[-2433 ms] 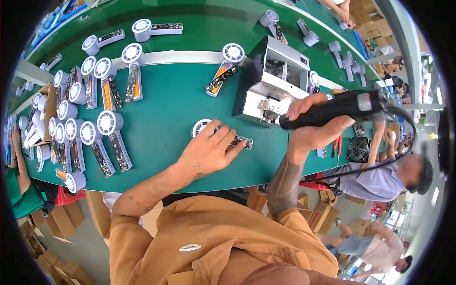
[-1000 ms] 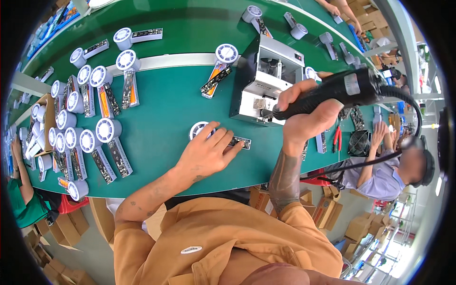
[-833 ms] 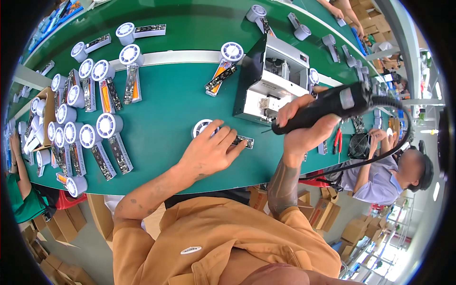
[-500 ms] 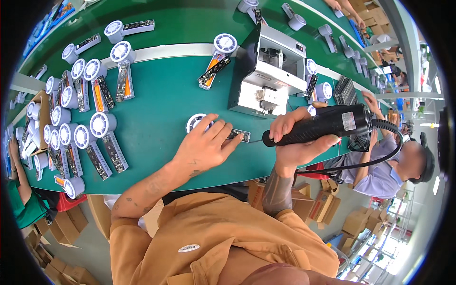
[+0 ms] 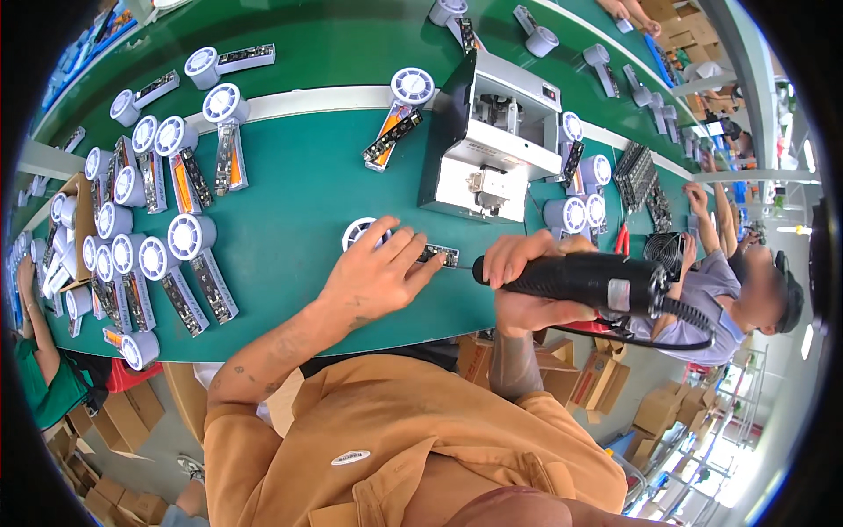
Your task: Assembling electronic components onto PCBs using an electric screwdriver.
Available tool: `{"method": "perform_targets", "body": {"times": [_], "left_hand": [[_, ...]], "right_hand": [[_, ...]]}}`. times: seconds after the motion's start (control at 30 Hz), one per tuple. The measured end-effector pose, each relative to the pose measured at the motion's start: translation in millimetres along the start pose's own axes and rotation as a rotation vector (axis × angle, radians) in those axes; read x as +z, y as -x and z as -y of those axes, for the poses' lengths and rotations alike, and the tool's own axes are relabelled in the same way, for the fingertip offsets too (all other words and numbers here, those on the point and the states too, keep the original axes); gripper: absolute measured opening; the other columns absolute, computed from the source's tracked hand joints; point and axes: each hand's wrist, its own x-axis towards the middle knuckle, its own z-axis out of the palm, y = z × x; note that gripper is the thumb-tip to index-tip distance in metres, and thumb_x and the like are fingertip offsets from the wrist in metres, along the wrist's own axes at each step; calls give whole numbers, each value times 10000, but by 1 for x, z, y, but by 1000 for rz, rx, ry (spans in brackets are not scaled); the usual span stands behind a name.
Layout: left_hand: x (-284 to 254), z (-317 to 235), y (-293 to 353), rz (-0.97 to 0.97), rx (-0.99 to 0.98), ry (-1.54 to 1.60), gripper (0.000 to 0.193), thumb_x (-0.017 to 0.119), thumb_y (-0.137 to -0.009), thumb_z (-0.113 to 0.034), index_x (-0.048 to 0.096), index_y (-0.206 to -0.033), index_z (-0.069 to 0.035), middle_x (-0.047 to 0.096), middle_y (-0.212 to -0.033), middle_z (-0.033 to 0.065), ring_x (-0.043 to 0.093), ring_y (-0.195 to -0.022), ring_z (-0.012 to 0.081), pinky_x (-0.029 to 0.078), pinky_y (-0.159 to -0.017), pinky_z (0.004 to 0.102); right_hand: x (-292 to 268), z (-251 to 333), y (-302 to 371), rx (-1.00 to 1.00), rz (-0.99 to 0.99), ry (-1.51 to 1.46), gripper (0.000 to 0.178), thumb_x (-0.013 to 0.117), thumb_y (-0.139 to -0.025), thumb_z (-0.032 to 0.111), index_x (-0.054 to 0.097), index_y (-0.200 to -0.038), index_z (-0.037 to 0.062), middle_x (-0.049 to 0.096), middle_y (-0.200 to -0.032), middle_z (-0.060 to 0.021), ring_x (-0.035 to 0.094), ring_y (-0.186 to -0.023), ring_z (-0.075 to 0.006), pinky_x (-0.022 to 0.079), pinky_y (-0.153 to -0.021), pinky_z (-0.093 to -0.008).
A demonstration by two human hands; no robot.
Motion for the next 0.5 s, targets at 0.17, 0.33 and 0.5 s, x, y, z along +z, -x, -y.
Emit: {"method": "perform_targets", "body": {"times": [0.17,0.33,0.5], "left_hand": [[-4,-1,-5,31,33,-10,331,680,-768,-142,751,-1091,-163,655,-1064,78,606,-1013,225,479,-975,433],[0,0,-5,23,37,8,335,684,-767,-127,740,-1096,-146,667,-1056,78,607,-1002,215,482,-977,446],[6,-15,-19,23,74,-28,334,685,-772,-136,728,-1103,-135,683,-1115,72,612,-1074,228,472,-1006,459]], "right_hand": [[4,9,-1,37,-35,32,817,385,-825,881,398,-1288,208,494,-699,-58,480,-475,-173,428,-430,-312],[-9,25,-37,28,7,-120,849,314,-865,872,403,-1320,162,489,-684,-66,451,-453,-174,413,-429,-338],[3,17,-82,-183,-171,11,898,293,-867,879,422,-1267,86,491,-635,-68,489,-471,-183,420,-435,-335]]}}
